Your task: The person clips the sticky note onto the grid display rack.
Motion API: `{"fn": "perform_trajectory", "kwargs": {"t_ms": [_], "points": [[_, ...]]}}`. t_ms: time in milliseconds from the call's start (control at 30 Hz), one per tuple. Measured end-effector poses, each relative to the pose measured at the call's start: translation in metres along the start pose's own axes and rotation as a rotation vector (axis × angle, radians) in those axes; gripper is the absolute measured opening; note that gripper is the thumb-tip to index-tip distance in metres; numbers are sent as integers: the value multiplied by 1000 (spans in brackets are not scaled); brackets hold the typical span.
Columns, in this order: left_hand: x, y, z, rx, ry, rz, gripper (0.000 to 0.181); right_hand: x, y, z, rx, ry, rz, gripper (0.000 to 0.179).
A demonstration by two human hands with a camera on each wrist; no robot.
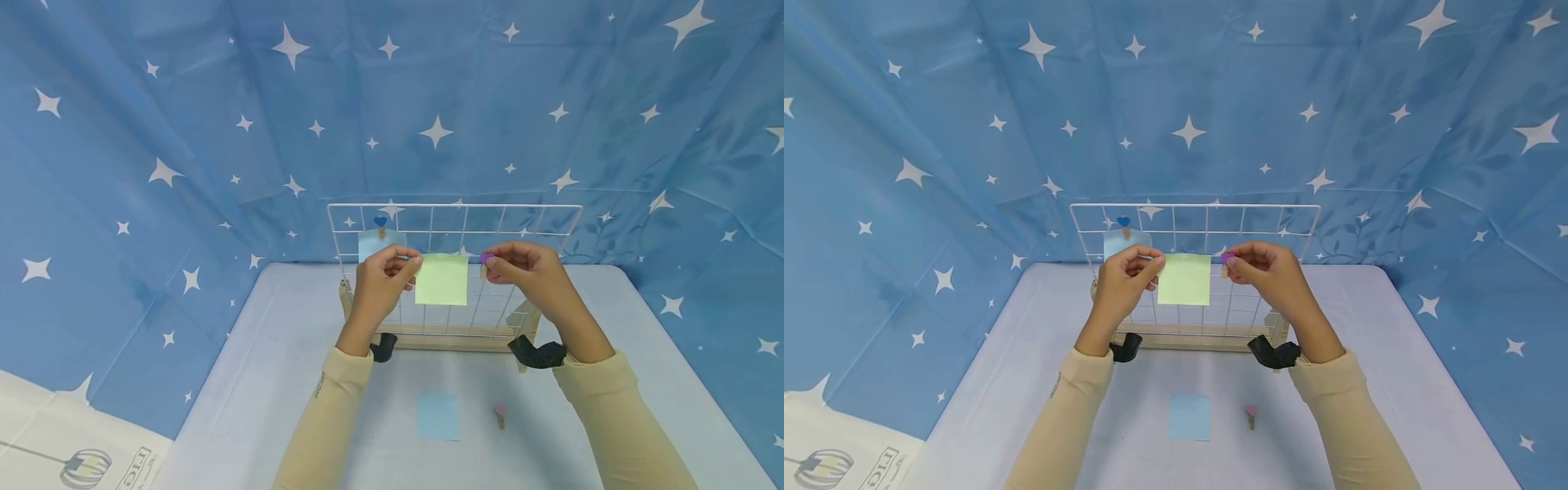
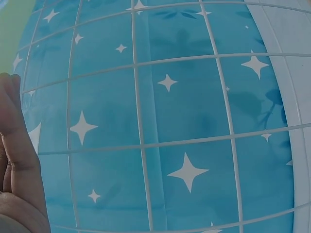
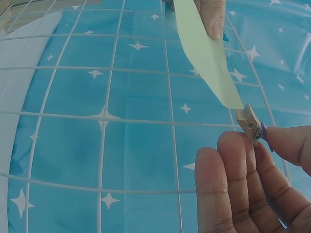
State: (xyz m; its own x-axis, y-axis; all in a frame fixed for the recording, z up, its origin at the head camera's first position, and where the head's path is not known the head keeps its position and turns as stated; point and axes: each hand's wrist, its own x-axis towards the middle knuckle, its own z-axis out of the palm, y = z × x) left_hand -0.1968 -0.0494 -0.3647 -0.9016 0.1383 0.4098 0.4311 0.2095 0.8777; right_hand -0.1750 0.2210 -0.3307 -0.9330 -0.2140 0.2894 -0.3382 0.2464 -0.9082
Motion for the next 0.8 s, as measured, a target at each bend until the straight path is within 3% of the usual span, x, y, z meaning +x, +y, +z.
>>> {"fn": "perform_trajectory", "kwargs": {"t_ms": [567, 800], "points": [[4, 5, 1, -12, 7, -43, 20, 6, -5, 1, -17, 3, -19, 24], [6, 8, 1, -17, 14, -23, 20, 8, -5, 0, -15, 4, -28, 24]]}}
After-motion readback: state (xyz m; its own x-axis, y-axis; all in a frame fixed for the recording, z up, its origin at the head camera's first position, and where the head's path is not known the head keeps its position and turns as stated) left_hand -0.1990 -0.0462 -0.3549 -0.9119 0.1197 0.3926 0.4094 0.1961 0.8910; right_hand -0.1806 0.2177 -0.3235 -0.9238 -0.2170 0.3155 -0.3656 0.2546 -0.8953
